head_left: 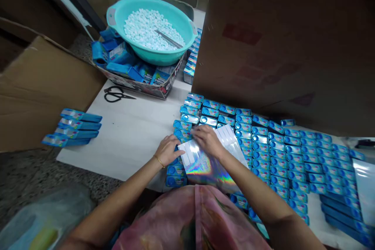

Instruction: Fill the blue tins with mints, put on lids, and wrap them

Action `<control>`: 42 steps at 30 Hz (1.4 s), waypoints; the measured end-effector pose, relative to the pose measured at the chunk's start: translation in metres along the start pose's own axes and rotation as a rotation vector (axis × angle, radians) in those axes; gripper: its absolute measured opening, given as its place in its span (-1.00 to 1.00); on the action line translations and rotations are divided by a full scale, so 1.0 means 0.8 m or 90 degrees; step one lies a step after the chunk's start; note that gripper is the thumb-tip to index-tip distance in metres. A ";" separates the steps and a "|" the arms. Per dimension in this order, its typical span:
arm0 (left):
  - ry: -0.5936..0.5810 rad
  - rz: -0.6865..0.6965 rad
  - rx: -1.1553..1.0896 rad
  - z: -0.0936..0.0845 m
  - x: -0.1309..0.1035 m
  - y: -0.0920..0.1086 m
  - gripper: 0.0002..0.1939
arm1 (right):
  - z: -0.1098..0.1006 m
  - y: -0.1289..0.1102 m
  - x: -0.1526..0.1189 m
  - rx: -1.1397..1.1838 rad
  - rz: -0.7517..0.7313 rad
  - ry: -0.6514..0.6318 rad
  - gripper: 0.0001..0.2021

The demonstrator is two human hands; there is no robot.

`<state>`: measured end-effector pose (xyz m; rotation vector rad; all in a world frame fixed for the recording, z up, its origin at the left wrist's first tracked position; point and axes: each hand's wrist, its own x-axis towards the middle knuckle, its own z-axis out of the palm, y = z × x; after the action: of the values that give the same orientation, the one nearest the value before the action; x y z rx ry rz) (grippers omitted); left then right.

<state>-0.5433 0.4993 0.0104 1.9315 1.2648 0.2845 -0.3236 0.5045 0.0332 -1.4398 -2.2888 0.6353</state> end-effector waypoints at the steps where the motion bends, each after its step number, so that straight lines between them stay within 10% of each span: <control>1: 0.001 -0.001 -0.002 0.004 -0.002 0.001 -0.79 | 0.007 -0.007 -0.006 -0.008 -0.020 -0.021 -0.73; 12: 0.086 -0.051 -0.122 0.020 0.003 0.014 -0.82 | 0.036 -0.004 -0.044 -0.095 -0.119 -0.002 -0.73; 19: 0.120 -0.023 -0.069 0.020 0.007 0.015 -0.84 | -0.049 -0.037 -0.031 0.046 0.007 -0.021 -0.85; 23: 0.191 -0.071 -0.282 0.010 0.018 0.030 -0.76 | -0.071 -0.028 -0.003 0.237 0.174 0.024 -0.85; 30: 0.099 -0.245 -0.750 -0.002 0.046 0.046 -0.59 | -0.015 -0.004 0.037 0.626 0.461 0.134 -0.74; 42: 0.250 -0.165 -0.537 -0.046 0.153 -0.019 -0.53 | 0.052 0.005 0.108 0.444 0.458 0.391 -0.78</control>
<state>-0.5160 0.6243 -0.0041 1.0070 1.3243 0.9257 -0.3784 0.5766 0.0019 -1.7223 -0.9154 0.8984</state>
